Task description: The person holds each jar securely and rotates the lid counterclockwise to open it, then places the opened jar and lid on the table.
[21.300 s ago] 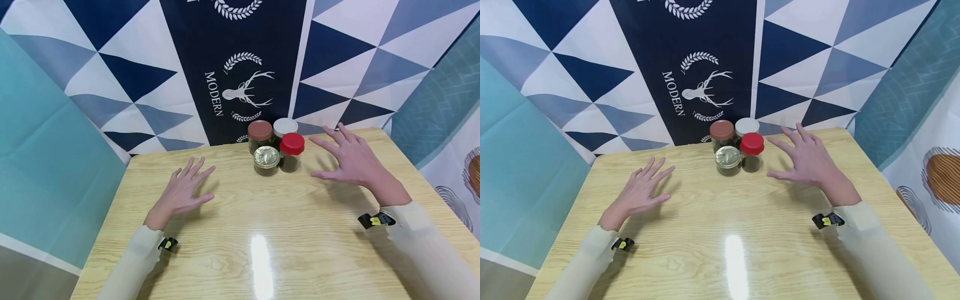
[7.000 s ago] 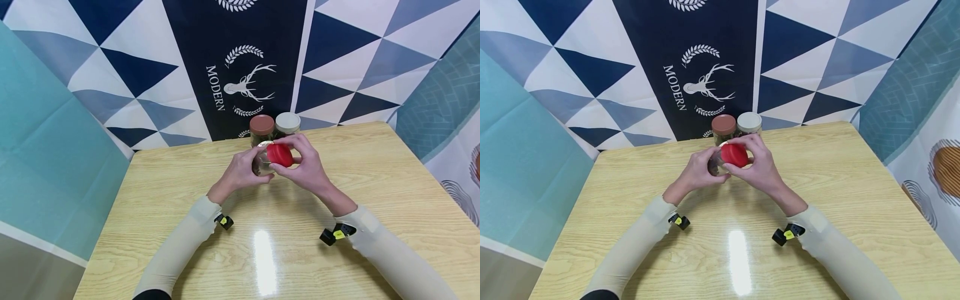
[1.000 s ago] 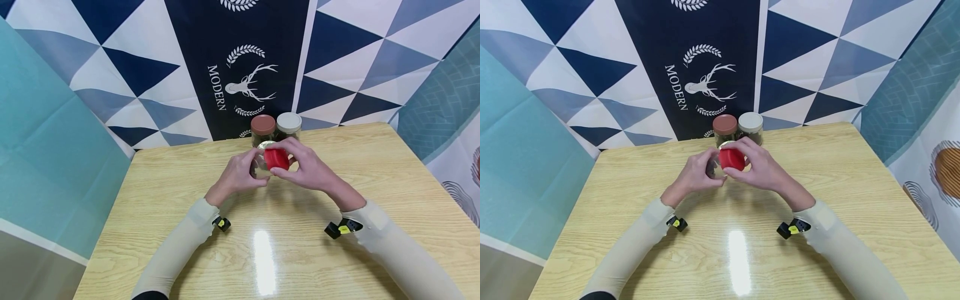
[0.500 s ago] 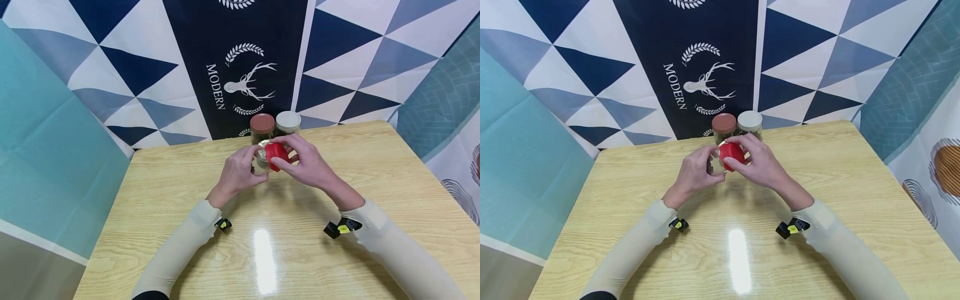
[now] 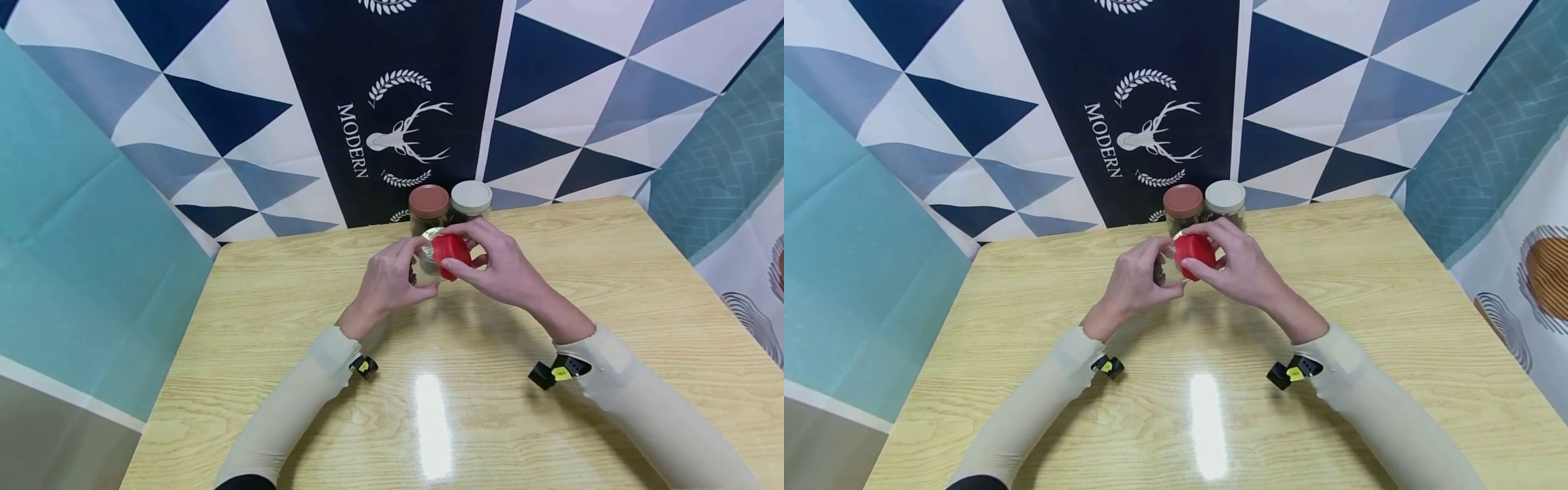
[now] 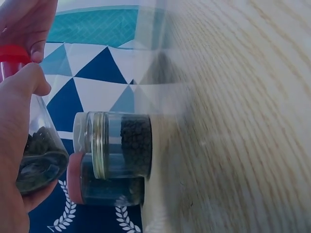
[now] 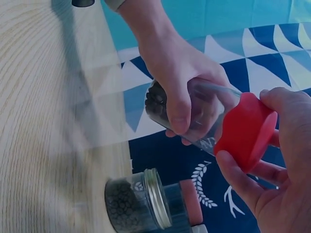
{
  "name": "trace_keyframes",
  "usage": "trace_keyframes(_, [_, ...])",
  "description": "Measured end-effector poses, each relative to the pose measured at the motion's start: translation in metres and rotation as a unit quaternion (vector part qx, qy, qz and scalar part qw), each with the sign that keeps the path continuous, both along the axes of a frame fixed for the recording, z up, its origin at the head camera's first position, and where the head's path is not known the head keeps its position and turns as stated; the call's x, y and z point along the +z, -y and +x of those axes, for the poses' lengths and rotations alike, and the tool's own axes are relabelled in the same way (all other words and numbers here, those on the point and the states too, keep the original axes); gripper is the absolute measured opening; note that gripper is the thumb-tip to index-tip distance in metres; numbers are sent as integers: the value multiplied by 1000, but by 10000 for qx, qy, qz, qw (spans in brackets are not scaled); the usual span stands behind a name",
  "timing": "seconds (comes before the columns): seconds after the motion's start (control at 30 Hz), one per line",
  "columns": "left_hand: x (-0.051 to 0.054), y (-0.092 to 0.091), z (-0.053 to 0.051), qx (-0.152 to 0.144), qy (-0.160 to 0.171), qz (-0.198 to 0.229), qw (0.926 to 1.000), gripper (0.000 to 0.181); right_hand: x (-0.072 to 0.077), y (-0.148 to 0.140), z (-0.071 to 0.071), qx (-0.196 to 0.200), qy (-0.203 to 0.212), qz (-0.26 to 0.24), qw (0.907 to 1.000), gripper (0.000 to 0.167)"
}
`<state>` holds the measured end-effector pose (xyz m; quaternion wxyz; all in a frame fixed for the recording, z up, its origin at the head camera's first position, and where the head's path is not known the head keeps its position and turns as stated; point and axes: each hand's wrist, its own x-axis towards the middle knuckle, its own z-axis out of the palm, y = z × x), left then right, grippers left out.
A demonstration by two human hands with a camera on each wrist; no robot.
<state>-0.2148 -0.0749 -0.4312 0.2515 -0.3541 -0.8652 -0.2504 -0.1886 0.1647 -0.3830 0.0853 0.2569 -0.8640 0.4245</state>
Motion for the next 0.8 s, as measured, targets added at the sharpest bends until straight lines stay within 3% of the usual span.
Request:
trace_keyframes(0.17, [0,2,0,-380,760,191,9962,62,0,-1,1,154,-67,-61,9998,46])
trace_keyframes(0.27, [1,4,-1,-761,1405,358,9865,62,-1,-1,2,265,-168,-100,9995,45])
trace_keyframes(0.37, [2,6,-2,-1005,1829,387,9772,61,-3,-1,3,385,-367,-120,9985,46])
trace_keyframes(0.57, [2,9,-4,-1202,2176,391,9678,59,-5,-1,2,539,-702,-80,9960,46])
trace_keyframes(0.8, [2,8,-4,-1162,2140,278,9695,59,-6,-2,1,609,-667,-89,9959,46])
